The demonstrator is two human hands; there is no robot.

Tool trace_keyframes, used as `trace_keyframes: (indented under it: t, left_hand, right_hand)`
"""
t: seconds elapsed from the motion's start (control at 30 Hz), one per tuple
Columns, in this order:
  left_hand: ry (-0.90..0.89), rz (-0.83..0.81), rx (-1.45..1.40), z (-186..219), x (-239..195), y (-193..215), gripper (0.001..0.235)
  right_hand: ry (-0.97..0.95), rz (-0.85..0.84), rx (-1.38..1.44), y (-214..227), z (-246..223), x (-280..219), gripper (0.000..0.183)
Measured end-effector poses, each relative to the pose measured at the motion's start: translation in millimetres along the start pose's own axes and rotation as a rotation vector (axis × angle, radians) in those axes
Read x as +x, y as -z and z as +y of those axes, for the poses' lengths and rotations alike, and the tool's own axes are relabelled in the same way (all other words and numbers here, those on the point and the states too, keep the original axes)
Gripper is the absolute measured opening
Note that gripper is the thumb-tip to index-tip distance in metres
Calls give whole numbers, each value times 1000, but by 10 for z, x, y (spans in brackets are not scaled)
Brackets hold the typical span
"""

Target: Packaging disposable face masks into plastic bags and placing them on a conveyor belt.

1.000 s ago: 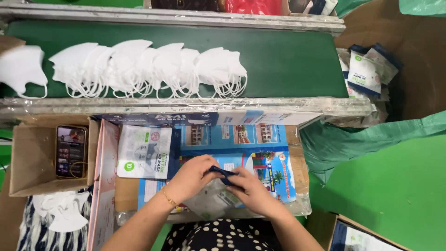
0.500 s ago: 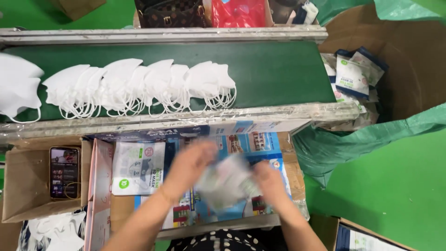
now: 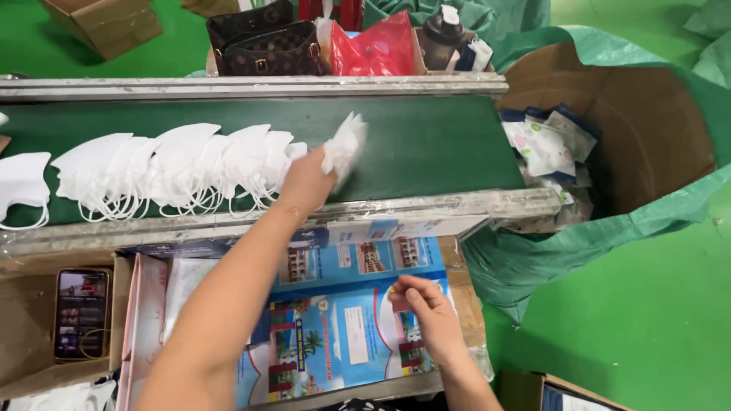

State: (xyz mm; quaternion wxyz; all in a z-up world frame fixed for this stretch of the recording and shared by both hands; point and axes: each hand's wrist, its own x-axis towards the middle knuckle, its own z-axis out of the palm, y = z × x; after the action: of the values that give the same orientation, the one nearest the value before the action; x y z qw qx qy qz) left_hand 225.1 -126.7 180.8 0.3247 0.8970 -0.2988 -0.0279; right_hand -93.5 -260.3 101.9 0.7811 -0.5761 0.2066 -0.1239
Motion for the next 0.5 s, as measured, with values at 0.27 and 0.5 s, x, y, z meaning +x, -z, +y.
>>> trace_keyframes:
  t: [0.27, 0.5]
  left_hand:
    - [-1, -361, -904, -8, -1899, -266, 33]
    - [-208, -25, -808, -169, -2313, 92, 92]
  right_hand:
    - [-64, -218, 379, -501, -255, 108, 62]
    - [171, -117, -501, -462, 209, -119, 50]
